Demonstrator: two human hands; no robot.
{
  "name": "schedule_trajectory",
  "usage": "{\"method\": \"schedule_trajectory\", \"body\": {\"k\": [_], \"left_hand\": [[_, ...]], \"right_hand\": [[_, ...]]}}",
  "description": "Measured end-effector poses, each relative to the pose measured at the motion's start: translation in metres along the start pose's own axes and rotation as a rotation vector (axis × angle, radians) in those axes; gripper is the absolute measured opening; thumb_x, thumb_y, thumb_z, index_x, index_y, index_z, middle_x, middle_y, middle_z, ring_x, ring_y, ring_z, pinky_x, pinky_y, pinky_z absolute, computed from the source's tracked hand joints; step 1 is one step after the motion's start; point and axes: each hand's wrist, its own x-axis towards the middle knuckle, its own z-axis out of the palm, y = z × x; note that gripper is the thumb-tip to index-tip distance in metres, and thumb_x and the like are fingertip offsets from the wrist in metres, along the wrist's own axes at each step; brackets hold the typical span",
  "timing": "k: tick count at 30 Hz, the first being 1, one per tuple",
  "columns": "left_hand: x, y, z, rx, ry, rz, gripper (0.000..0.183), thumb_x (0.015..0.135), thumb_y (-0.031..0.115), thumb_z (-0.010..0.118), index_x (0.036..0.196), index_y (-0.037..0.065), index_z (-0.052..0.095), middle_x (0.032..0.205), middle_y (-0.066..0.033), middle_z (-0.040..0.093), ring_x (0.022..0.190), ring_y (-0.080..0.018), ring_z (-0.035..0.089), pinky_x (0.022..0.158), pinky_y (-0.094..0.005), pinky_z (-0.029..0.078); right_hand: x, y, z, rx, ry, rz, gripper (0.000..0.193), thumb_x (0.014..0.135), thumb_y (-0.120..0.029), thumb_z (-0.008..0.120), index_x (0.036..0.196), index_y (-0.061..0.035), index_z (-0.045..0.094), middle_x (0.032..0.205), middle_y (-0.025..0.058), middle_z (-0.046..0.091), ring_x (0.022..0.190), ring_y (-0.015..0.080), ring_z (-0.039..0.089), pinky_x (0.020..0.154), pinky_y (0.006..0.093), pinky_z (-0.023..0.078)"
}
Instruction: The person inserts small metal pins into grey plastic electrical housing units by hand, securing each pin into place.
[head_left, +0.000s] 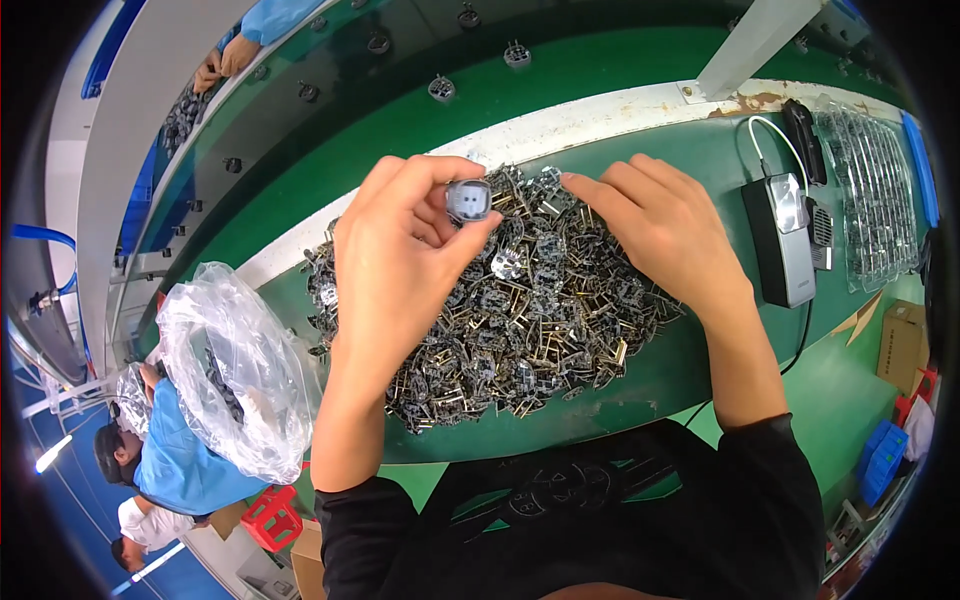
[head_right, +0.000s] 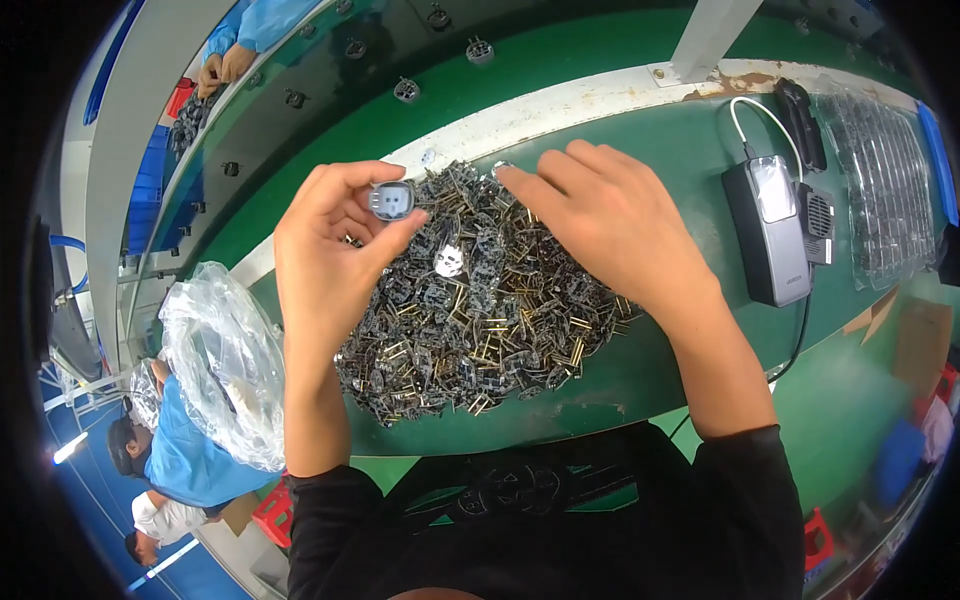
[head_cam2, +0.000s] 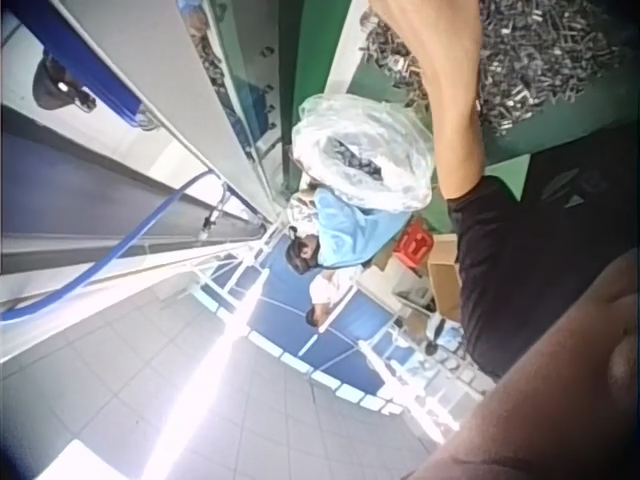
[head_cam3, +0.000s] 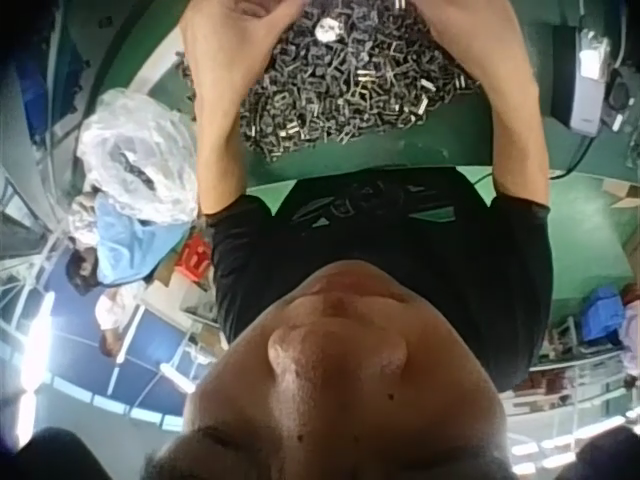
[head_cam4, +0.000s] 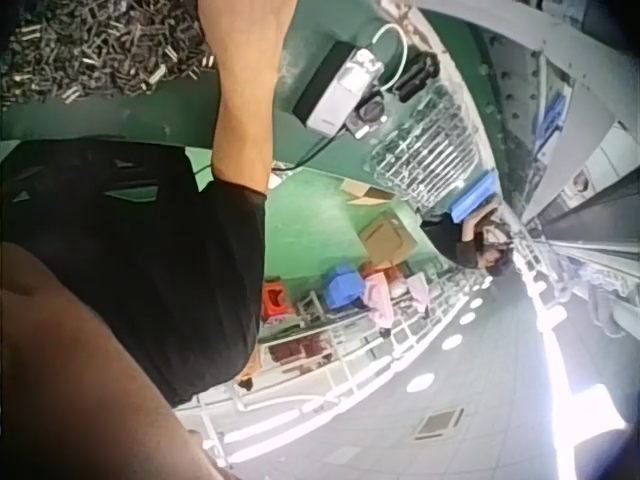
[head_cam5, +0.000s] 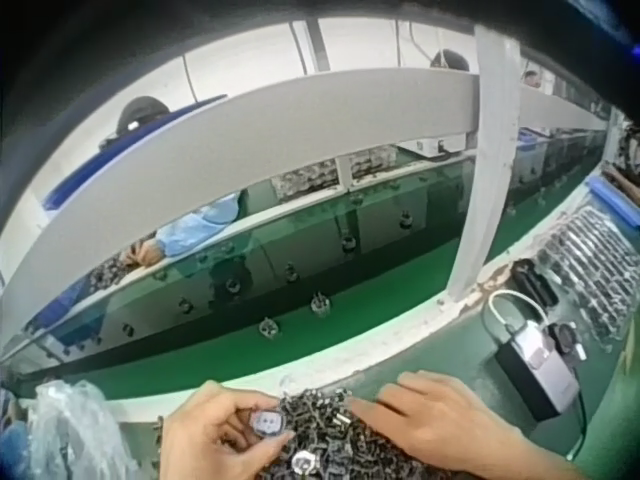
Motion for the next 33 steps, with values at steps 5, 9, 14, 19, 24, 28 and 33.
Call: {"method": "schedule_trajectory", "body": {"k": [5, 9, 14, 19, 24, 28, 33], "left_hand": [[-0.001, 0.005, 0.009, -0.099, -0.015, -0.031, 0.033, 0.070, -0.002, 0.077, 0.100, 0.001, 0.063, 0.080, -0.0009, 0.060, 0.060, -0.0020, 0.049, 0.053, -0.0150, 0.041], [-0.001, 0.005, 0.014, -0.084, -0.043, -0.020, 0.034, 0.071, -0.002, 0.076, 0.102, 0.001, 0.063, 0.081, -0.0017, 0.062, 0.060, -0.0016, 0.050, 0.053, -0.0150, 0.041], [-0.002, 0.001, 0.012, -0.254, -0.109, -0.048, 0.034, 0.072, -0.003, 0.075, 0.103, -0.001, 0.062, 0.083, -0.0016, 0.063, 0.064, -0.0025, 0.053, 0.056, -0.0155, 0.044], [-0.007, 0.009, 0.018, -0.517, -0.165, -0.141, 0.034, 0.072, -0.006, 0.074, 0.102, -0.002, 0.060, 0.084, -0.0036, 0.064, 0.073, -0.0049, 0.060, 0.061, -0.0167, 0.047], [-0.010, 0.013, 0.027, -0.415, -0.164, -0.120, 0.031, 0.073, -0.005, 0.074, 0.100, -0.001, 0.060, 0.083, -0.0028, 0.064, 0.072, -0.0048, 0.059, 0.061, -0.0168, 0.047], [-0.013, 0.012, 0.028, -0.355, -0.172, -0.116, 0.029, 0.072, -0.004, 0.074, 0.097, 0.000, 0.059, 0.082, -0.0017, 0.063, 0.070, -0.0035, 0.056, 0.059, -0.0169, 0.045], [-0.014, 0.015, 0.027, -0.338, -0.197, -0.119, 0.031, 0.069, -0.005, 0.073, 0.097, 0.000, 0.059, 0.082, -0.0020, 0.063, 0.072, -0.0041, 0.057, 0.060, -0.0174, 0.045]], "right_hand": [[0.009, -0.007, -0.019, -0.087, 0.228, -0.247, 0.029, 0.064, -0.007, 0.063, 0.093, -0.0055, 0.067, 0.082, 0.0022, 0.057, 0.066, 0.0179, 0.053, 0.055, 0.0278, 0.046], [0.011, 0.003, -0.007, 0.051, 0.398, -0.282, 0.029, 0.067, -0.002, 0.066, 0.096, -0.0061, 0.068, 0.086, 0.0054, 0.059, 0.068, 0.0179, 0.056, 0.054, 0.0267, 0.047], [0.008, -0.014, -0.013, 1.413, 0.290, 0.528, 0.026, 0.080, 0.010, 0.060, 0.105, 0.0013, 0.066, 0.086, 0.0040, 0.059, 0.075, 0.0129, 0.058, 0.065, 0.0246, 0.050], [0.000, -0.017, -0.001, 1.785, 0.152, 0.580, 0.029, 0.080, 0.010, 0.060, 0.109, 0.0045, 0.064, 0.090, 0.0053, 0.057, 0.077, 0.0120, 0.060, 0.067, 0.0231, 0.049], [0.003, -0.029, -0.001, 1.604, 0.162, 0.506, 0.029, 0.078, 0.009, 0.066, 0.107, 0.0039, 0.064, 0.089, 0.0054, 0.058, 0.078, 0.0112, 0.060, 0.066, 0.0227, 0.050], [0.005, -0.038, -0.006, 1.257, 0.233, 0.496, 0.019, 0.079, 0.004, 0.069, 0.098, 0.0012, 0.067, 0.088, 0.0040, 0.059, 0.069, 0.0060, 0.054, 0.057, 0.0192, 0.044], [0.005, -0.033, -0.005, 0.984, 0.232, 0.264, 0.017, 0.075, 0.003, 0.073, 0.091, -0.0034, 0.070, 0.083, 0.0036, 0.059, 0.060, 0.0043, 0.049, 0.047, 0.0191, 0.036]]}}
